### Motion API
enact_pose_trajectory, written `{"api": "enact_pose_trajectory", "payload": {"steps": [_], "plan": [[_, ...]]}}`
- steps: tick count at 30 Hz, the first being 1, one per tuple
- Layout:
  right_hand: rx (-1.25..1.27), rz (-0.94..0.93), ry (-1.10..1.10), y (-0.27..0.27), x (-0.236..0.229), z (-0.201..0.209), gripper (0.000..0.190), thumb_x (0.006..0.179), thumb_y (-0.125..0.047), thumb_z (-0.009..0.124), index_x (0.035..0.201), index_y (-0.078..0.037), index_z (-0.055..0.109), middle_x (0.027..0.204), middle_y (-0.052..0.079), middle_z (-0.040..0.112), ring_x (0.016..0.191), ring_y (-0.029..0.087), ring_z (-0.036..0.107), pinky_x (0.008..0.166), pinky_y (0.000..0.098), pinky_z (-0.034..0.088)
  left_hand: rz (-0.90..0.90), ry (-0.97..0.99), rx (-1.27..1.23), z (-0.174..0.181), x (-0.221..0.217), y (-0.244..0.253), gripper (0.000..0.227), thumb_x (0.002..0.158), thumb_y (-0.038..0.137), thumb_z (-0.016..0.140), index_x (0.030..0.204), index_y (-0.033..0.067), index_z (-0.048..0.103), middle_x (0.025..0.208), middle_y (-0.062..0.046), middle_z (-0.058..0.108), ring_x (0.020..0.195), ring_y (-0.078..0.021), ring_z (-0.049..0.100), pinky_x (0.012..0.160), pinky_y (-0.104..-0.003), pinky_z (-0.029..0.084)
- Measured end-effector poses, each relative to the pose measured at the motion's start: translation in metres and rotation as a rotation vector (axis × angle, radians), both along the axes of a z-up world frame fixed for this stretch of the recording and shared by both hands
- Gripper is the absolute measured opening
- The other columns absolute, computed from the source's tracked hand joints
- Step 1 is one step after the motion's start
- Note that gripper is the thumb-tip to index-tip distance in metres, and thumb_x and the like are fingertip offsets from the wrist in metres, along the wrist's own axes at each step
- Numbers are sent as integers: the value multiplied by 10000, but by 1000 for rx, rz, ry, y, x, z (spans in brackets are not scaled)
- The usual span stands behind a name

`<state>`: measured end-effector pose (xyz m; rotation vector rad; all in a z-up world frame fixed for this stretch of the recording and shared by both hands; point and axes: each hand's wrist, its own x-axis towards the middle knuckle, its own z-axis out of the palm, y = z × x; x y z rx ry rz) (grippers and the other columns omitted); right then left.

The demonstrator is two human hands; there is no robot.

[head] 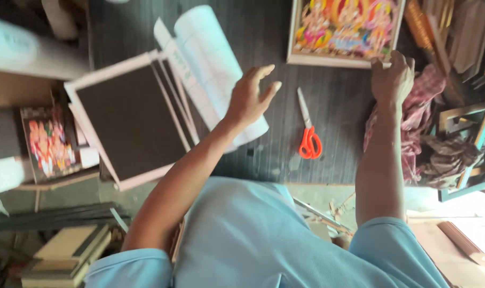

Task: Laminate and cut backings for religious picture frames in a workshop.

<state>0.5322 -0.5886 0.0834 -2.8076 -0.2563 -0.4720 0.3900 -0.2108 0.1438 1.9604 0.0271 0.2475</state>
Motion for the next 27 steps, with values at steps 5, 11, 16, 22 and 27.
{"api": "enact_pose_trajectory", "payload": {"steps": [5, 11, 16, 22, 27], "plan": [[35, 71, 32, 12, 26, -13, 457, 984, -268, 790, 1276, 48, 636, 1235, 262, 646, 1134, 434, 628, 931, 505, 522, 21, 124, 148, -113, 75, -37, 587, 944, 388, 730, 1333, -21, 567, 1210, -234, 675, 1125, -369, 668, 942, -433, 530], [75, 28, 44, 49, 7, -25, 638, 1075, -342, 782, 1458, 104, 535, 1485, 324, 535, 1364, 471, 518, 1136, 539, 405, -35, 353, 21, -125, 94, -54, 579, 964, 430, 700, 1321, -14, 597, 1217, -213, 718, 1140, -327, 700, 955, -417, 554], [21, -202, -39, 31, 11, -24, 673, 1012, -384, 808, 1435, 71, 549, 1440, 315, 554, 1323, 480, 518, 1132, 566, 374, -5, 362, -198, -134, 103, -69, 462, 925, 316, 741, 1265, 16, 655, 1109, -141, 769, 975, -225, 773, 822, -348, 610], [103, -73, -30, 27, 16, -9, 653, 983, -321, 777, 1441, 79, 542, 1327, 310, 605, 1267, 470, 558, 1085, 534, 422, 60, 368, -291, -114, 104, -55, 362, 981, 272, 731, 1235, 14, 719, 1061, -89, 788, 953, -152, 746, 825, -286, 581], [173, -55, 17, 40, -2, 9, 506, 977, -242, 738, 1423, -30, 622, 1189, 203, 718, 1098, 396, 683, 935, 477, 551, 248, 462, -666, -114, 105, -44, 273, 950, 191, 777, 1030, -48, 672, 878, -111, 717, 803, -200, 738, 693, -326, 646]]}}
